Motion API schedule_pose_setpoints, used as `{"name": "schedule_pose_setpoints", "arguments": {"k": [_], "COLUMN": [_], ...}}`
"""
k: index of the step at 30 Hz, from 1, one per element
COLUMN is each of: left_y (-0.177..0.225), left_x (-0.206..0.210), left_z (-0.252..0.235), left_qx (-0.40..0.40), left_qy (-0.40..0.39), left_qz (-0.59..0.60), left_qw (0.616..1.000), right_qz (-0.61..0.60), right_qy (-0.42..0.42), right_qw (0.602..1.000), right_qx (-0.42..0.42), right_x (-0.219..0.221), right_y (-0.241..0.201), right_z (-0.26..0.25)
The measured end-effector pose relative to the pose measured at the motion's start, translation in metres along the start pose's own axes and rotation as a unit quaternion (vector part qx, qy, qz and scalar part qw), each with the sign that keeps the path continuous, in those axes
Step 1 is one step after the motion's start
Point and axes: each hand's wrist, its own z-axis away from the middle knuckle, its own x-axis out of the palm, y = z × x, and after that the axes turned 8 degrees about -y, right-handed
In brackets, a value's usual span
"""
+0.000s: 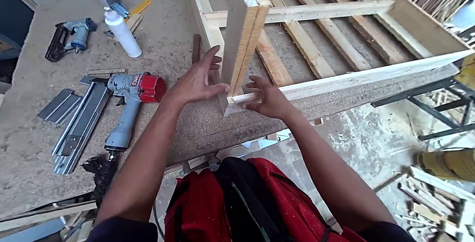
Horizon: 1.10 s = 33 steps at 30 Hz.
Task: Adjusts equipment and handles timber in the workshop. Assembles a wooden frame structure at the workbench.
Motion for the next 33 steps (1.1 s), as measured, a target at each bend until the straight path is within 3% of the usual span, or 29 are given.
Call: {"name": "schedule_pose_setpoints", "arguments": {"k": [2, 5, 7, 9, 12, 16, 23, 29, 33], "left_y": [-0.003, -0.014, -0.039, -0.064, -0.072, -0.068, -0.07, -0.073, -0.073], "left_x": [-0.004, 0.016, 0.053, 0.092, 0.105, 0.097, 0.099, 0.102, 0.102], "left_z": [0.044, 0.122, 0.167, 0.196, 0.196, 0.185, 0.187, 0.185, 0.183], "left_qx": [-0.055, -0.197, -0.249, -0.234, -0.206, -0.245, -0.213, -0.233, -0.248], "left_qy": [0.071, 0.174, 0.16, 0.148, 0.138, 0.122, 0.125, 0.13, 0.139], "left_qz": [0.04, 0.059, 0.074, 0.035, -0.055, -0.061, -0.073, -0.077, -0.082], "left_qw": [0.995, 0.963, 0.952, 0.96, 0.967, 0.96, 0.966, 0.961, 0.955], "right_qz": [-0.004, 0.041, 0.06, 0.072, 0.071, 0.06, 0.075, 0.128, 0.132], "right_qy": [-0.01, 0.018, 0.028, 0.025, 0.037, 0.068, 0.082, 0.218, 0.237], "right_qw": [0.999, 0.999, 0.998, 0.997, 0.996, 0.995, 0.988, 0.958, 0.955], "right_qx": [-0.032, -0.017, 0.002, 0.019, 0.04, 0.037, 0.105, 0.134, 0.115], "right_x": [0.015, 0.029, 0.032, 0.031, 0.034, 0.04, 0.046, 0.079, 0.082], "right_y": [-0.022, -0.039, -0.039, -0.042, -0.043, -0.043, -0.061, -0.066, -0.062], "right_z": [-0.006, -0.01, -0.012, -0.014, -0.015, -0.014, -0.019, -0.029, -0.03]}}
